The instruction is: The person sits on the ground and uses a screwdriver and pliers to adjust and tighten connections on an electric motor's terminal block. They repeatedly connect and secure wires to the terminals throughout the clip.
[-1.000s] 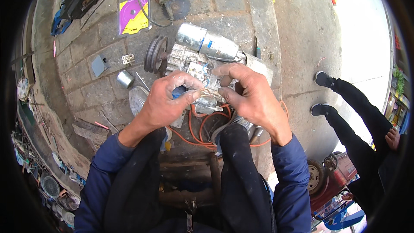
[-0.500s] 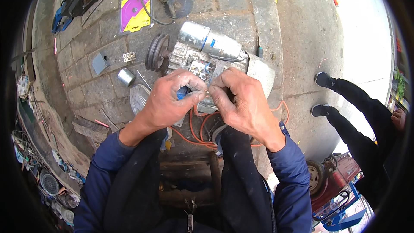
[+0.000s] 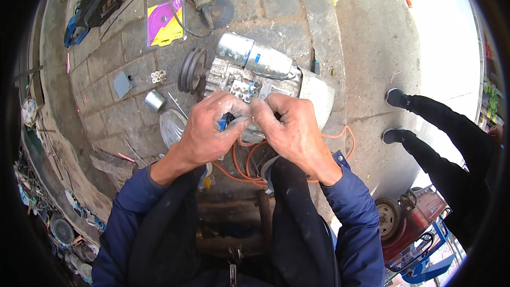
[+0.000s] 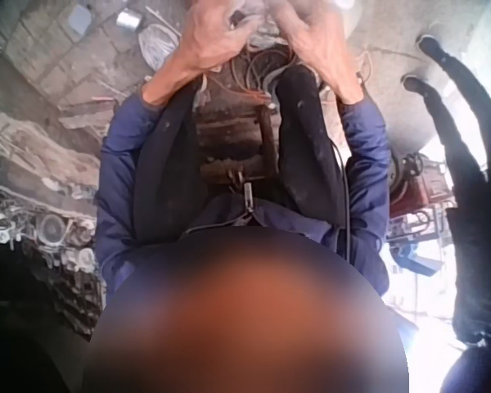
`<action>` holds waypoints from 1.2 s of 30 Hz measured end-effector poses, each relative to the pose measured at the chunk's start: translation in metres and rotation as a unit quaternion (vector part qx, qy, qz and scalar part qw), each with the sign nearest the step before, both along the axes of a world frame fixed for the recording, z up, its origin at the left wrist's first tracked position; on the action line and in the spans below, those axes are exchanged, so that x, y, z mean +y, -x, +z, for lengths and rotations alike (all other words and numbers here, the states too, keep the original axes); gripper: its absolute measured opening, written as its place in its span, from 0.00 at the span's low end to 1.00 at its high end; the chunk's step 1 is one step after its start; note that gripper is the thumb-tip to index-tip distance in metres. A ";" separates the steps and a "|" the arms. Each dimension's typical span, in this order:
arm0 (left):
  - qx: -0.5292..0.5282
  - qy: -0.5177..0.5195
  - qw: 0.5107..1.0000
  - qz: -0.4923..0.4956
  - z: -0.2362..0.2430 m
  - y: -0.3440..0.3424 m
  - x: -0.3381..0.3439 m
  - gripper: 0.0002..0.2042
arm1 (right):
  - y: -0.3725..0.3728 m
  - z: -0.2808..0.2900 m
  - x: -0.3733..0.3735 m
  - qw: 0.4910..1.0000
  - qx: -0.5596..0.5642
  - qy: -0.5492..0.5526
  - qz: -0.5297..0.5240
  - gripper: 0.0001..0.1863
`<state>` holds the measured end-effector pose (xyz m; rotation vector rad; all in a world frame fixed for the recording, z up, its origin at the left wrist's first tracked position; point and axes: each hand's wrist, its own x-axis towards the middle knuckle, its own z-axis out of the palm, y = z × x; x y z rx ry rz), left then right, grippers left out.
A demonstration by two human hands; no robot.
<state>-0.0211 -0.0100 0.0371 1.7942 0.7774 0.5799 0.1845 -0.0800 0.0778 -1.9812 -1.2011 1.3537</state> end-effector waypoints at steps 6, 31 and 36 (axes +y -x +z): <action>-0.008 0.087 0.996 0.009 -0.003 0.007 0.001 0.08 | -0.017 0.011 -0.001 0.988 0.136 -0.022 -0.065 0.22; 0.053 0.134 0.989 0.011 -0.018 0.011 -0.008 0.09 | 0.010 0.003 -0.009 0.980 -0.114 -0.155 0.046 0.21; 0.091 0.175 0.979 0.052 -0.015 0.014 -0.015 0.10 | 0.005 -0.001 -0.012 0.992 -0.056 -0.108 0.026 0.23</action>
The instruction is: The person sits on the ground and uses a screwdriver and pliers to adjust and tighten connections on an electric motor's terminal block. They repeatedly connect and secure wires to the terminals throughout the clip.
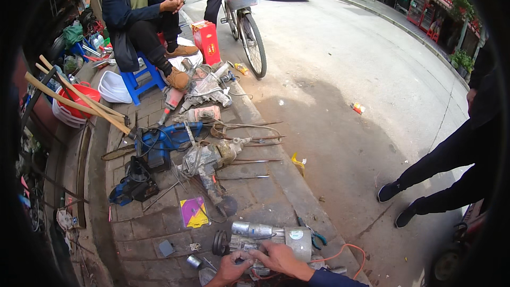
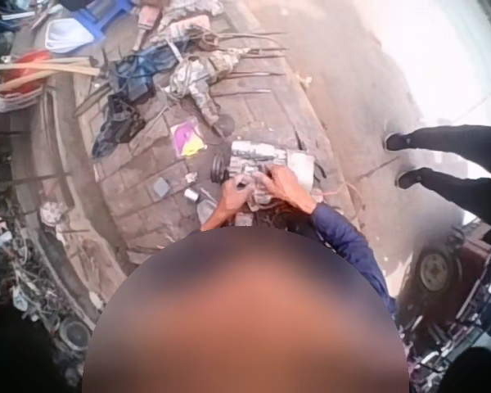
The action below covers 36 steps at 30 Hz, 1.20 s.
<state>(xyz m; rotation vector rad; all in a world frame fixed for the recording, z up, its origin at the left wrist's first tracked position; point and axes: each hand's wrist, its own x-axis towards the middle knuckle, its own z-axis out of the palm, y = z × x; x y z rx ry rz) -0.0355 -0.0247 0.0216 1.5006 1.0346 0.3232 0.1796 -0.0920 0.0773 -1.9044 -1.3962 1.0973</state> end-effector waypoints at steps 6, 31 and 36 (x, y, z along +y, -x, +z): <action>-0.058 -0.026 0.997 -0.043 -0.002 -0.001 0.011 0.09 | -0.012 -0.003 0.003 0.994 0.082 -0.028 0.065 0.15; -0.095 0.135 0.986 -0.022 0.012 -0.001 0.029 0.10 | -0.019 -0.008 0.030 0.985 0.161 0.058 0.021 0.08; -0.145 0.141 0.979 -0.033 0.004 0.006 0.032 0.12 | -0.014 -0.009 0.030 0.993 0.108 0.049 0.001 0.09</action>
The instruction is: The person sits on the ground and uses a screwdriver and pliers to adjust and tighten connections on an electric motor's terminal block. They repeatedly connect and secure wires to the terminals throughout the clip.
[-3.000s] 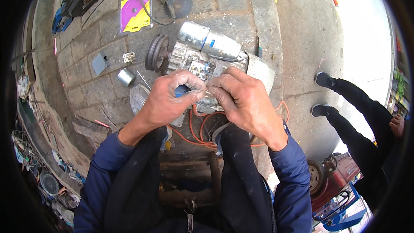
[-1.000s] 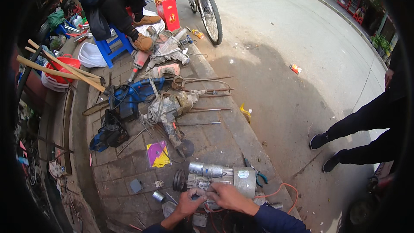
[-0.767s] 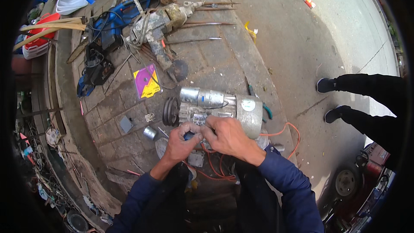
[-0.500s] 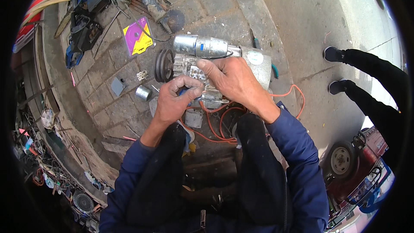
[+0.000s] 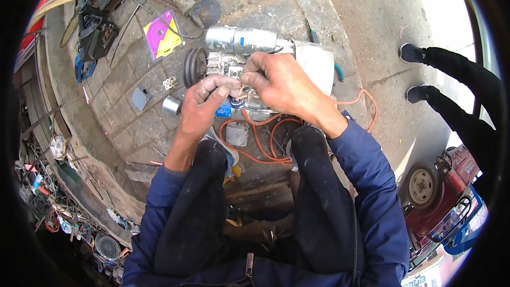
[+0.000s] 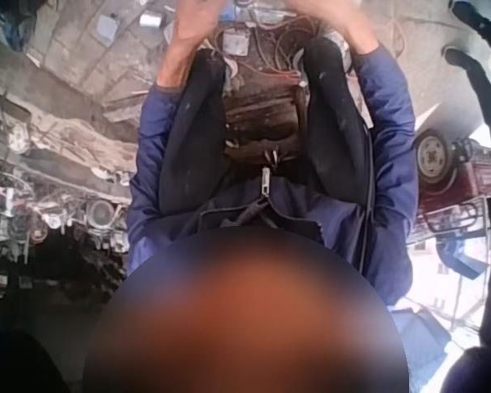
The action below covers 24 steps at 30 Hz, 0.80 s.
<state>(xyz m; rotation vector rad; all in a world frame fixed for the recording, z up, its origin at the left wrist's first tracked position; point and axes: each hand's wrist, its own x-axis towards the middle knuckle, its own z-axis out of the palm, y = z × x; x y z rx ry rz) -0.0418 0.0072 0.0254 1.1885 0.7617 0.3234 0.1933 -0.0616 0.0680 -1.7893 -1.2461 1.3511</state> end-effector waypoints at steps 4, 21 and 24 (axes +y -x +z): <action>0.012 -0.014 1.000 -0.004 0.002 0.001 0.001 0.12 | 0.002 0.002 0.002 0.999 -0.048 -0.001 0.016 0.13; 0.041 -0.014 0.997 0.066 0.003 -0.007 -0.003 0.06 | 0.003 -0.010 -0.016 0.986 0.092 0.114 -0.080 0.14; 0.056 -0.007 0.996 0.069 0.005 -0.010 0.000 0.06 | 0.011 0.005 -0.024 0.987 0.117 0.069 -0.089 0.13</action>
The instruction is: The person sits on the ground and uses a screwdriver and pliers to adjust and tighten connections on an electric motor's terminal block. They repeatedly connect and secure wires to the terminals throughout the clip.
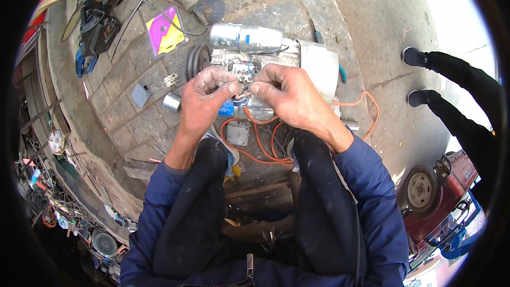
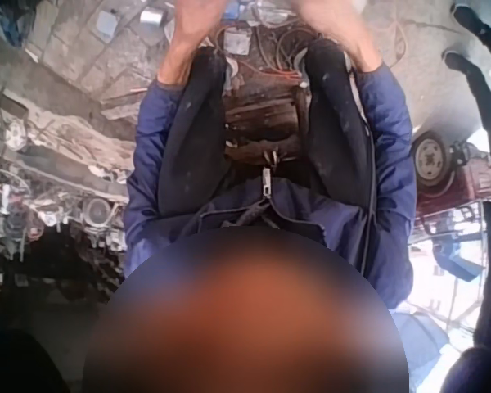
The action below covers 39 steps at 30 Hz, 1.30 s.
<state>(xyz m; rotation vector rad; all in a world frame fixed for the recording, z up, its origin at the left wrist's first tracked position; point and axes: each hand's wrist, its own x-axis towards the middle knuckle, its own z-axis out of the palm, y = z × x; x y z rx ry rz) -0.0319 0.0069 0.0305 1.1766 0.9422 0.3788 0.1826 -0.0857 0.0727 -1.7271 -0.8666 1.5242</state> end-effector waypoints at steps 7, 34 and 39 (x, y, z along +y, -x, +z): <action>0.021 -0.030 0.995 -0.088 0.005 -0.001 0.006 0.07 | 0.017 0.028 0.023 0.952 -0.221 -0.176 0.119 0.10; -0.062 -0.011 0.998 0.019 -0.006 0.001 -0.006 0.04 | 0.003 0.007 0.011 0.975 -0.127 -0.151 0.106 0.07; 0.021 -0.163 0.986 0.022 -0.012 -0.004 -0.003 0.04 | 0.011 0.016 0.004 0.978 -0.116 -0.122 0.126 0.06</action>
